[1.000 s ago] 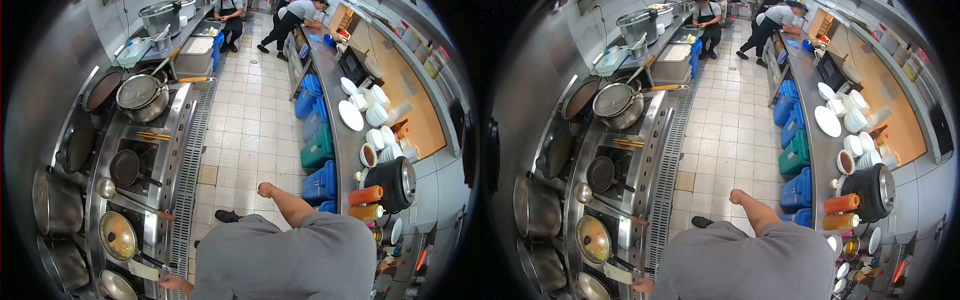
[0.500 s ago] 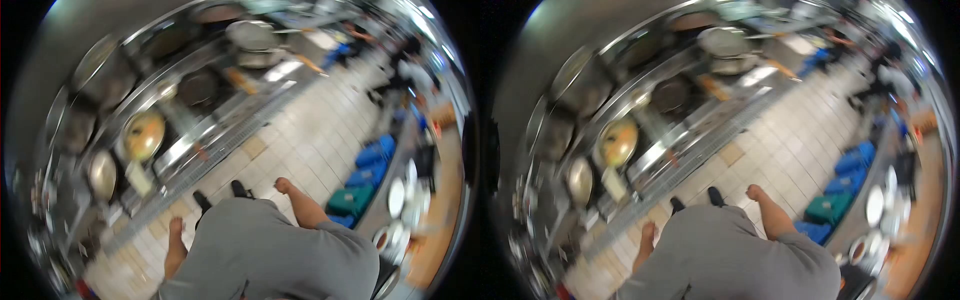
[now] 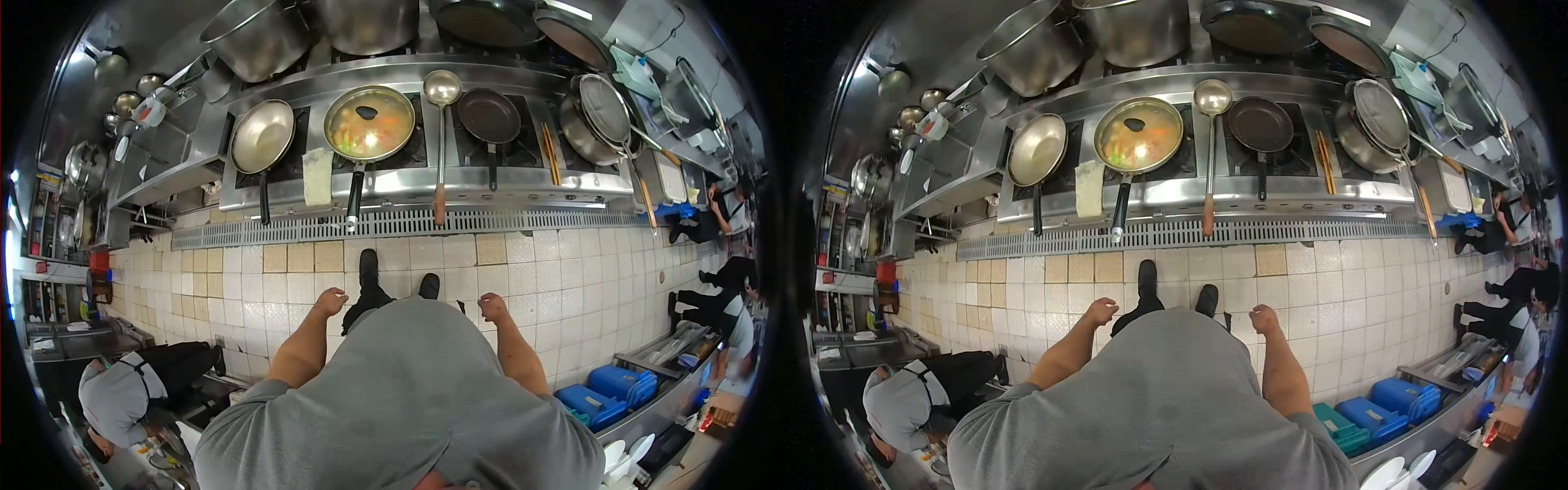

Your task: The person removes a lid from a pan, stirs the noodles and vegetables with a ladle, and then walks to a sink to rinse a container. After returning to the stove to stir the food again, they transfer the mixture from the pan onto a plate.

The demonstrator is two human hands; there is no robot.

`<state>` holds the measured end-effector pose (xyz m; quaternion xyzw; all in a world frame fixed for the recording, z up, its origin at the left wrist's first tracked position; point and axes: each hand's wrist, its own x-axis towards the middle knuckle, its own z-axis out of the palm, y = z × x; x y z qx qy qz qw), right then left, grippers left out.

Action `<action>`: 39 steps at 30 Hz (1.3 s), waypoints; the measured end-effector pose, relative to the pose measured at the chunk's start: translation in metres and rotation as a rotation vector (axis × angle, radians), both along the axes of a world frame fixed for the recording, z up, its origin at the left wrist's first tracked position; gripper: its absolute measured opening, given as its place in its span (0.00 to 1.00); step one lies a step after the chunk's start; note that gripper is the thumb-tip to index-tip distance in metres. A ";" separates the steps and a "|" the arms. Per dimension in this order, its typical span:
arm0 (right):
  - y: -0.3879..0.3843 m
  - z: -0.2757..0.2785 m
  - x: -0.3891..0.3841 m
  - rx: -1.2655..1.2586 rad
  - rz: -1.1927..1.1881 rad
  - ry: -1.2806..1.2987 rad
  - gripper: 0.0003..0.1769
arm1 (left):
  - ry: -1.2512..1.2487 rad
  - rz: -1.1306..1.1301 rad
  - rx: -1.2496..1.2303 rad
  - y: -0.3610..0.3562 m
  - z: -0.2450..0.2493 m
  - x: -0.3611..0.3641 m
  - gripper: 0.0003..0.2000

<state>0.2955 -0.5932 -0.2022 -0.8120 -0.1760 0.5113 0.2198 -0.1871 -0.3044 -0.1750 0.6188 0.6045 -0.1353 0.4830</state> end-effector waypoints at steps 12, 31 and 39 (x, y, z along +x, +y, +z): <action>-0.016 -0.003 0.009 -0.080 0.029 0.005 0.23 | 0.007 0.051 0.034 0.013 0.005 -0.010 0.21; -0.015 -0.012 0.004 -0.020 0.031 -0.035 0.20 | -0.044 -0.148 0.182 0.026 0.022 0.041 0.21; -0.014 -0.001 0.012 -0.069 0.018 -0.004 0.20 | 0.016 -0.093 0.102 0.022 0.011 0.031 0.22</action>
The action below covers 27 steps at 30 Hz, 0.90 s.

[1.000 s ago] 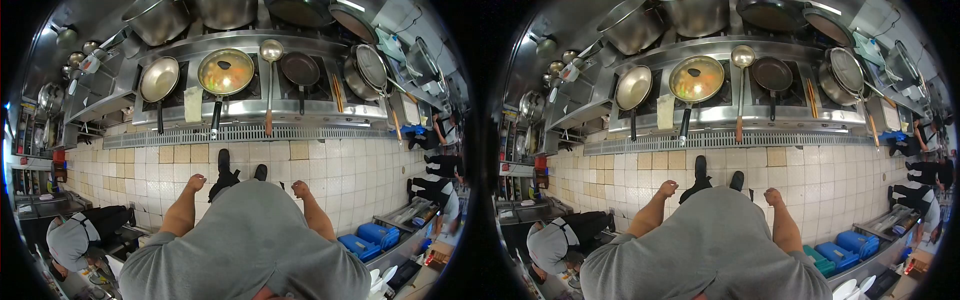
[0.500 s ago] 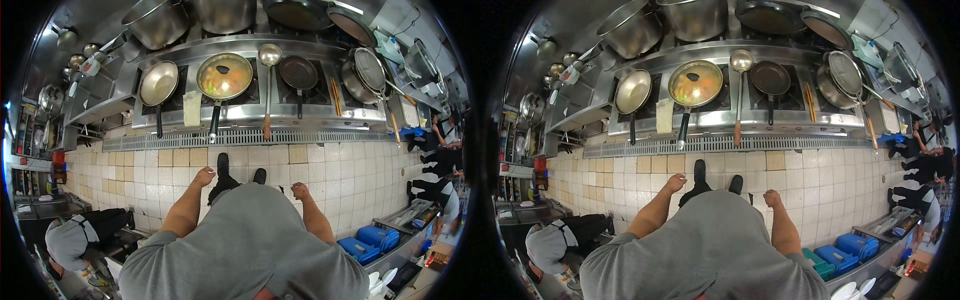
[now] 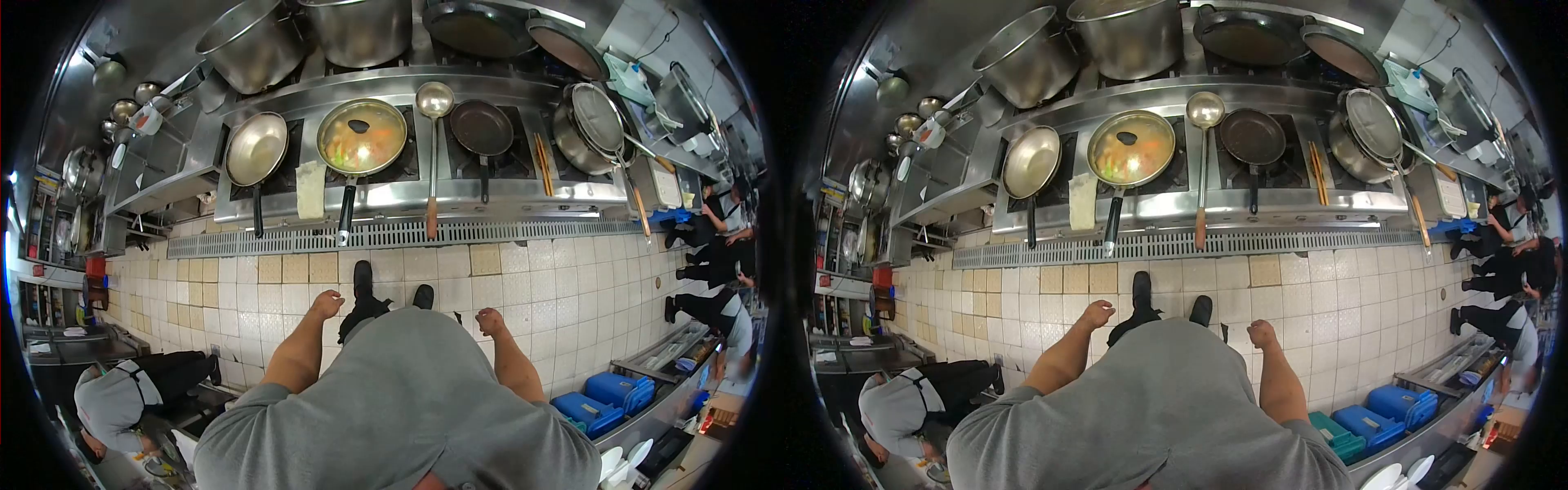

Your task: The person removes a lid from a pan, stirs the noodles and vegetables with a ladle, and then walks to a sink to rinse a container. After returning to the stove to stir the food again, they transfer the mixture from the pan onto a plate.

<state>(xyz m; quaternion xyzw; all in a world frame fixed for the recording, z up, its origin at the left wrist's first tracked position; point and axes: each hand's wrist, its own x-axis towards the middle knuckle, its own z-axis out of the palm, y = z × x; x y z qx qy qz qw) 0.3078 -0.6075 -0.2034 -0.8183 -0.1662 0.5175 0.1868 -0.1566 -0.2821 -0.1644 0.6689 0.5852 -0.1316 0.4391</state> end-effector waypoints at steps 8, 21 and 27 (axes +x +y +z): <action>0.007 0.002 -0.002 0.018 0.029 -0.020 0.19 | -0.012 -0.023 -0.021 0.003 0.023 0.019 0.23; -0.003 -0.015 0.013 0.034 0.063 -0.001 0.19 | -0.014 -0.069 0.048 0.010 0.010 0.019 0.22; -0.002 -0.015 0.013 -0.002 0.048 -0.010 0.19 | -0.019 -0.065 0.055 0.012 0.014 0.020 0.22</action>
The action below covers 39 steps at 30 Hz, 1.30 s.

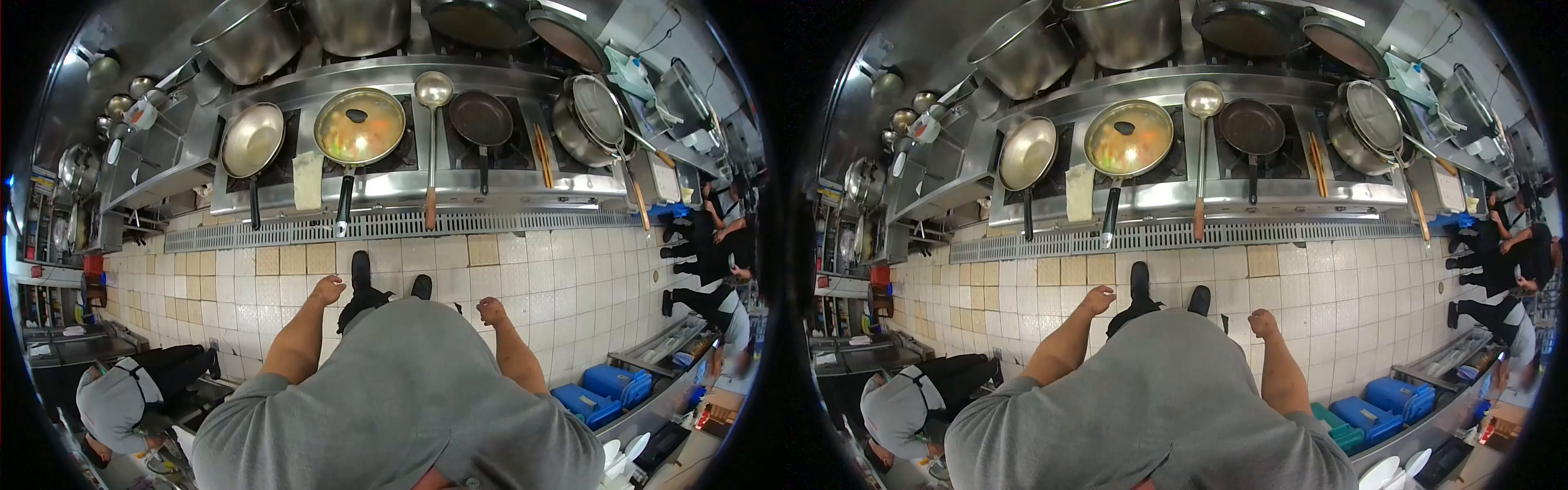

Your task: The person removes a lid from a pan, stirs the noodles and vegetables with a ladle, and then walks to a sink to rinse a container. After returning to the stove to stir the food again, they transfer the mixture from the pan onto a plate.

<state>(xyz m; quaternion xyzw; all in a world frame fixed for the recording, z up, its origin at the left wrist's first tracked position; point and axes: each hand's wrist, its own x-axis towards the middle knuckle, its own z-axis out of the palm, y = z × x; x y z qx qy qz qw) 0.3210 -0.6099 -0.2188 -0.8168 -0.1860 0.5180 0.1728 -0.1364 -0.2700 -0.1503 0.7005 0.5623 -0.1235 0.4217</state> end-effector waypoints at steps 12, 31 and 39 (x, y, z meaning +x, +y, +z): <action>0.011 0.018 -0.008 -0.001 -0.073 0.013 0.18 | -0.003 -0.011 -0.014 0.004 -0.004 0.001 0.22; 0.013 0.017 -0.018 -0.024 -0.026 0.035 0.18 | 0.011 0.064 -0.077 -0.009 0.003 -0.010 0.23; 0.018 0.022 -0.016 0.023 0.022 -0.012 0.17 | -0.006 0.028 0.009 -0.013 -0.016 -0.020 0.22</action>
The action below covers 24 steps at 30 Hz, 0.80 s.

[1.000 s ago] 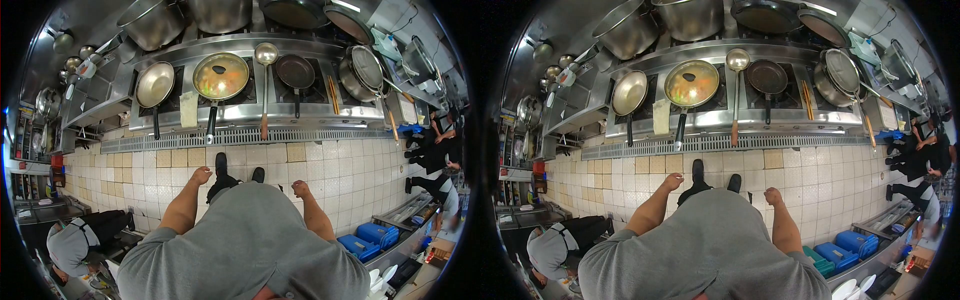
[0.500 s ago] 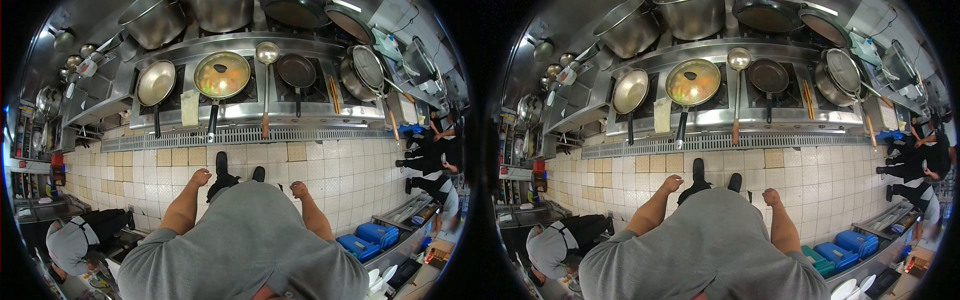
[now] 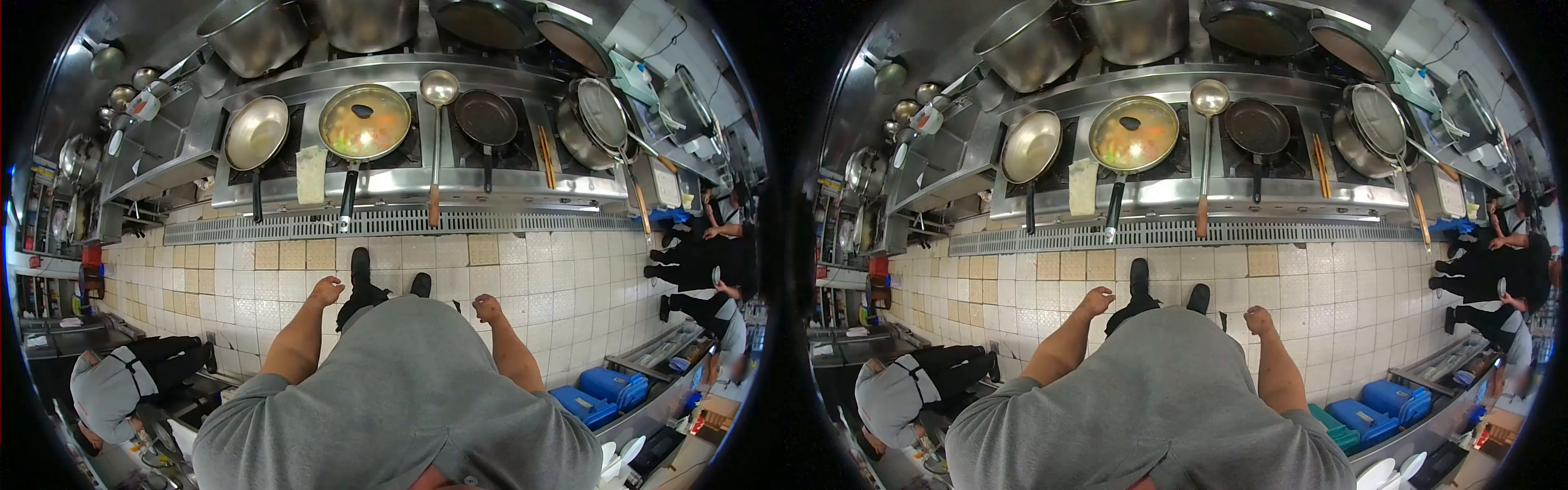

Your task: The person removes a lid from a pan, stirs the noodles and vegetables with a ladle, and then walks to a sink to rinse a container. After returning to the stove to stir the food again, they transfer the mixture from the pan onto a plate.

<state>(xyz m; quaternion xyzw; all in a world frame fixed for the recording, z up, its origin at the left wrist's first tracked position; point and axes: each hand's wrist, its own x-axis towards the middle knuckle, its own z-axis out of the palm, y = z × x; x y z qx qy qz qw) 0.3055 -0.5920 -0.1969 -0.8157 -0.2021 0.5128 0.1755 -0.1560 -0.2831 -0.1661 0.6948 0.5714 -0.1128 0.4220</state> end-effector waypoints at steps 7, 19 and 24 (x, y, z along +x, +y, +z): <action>-0.006 -0.004 0.001 -0.004 -0.014 0.020 0.18 | -0.016 -0.045 0.053 0.000 -0.004 0.002 0.22; -0.008 -0.003 0.000 -0.040 -0.034 0.024 0.20 | -0.042 -0.037 0.045 0.005 -0.003 0.008 0.21; -0.007 -0.006 0.001 -0.052 -0.018 0.011 0.20 | -0.023 -0.011 0.003 0.005 -0.001 0.011 0.21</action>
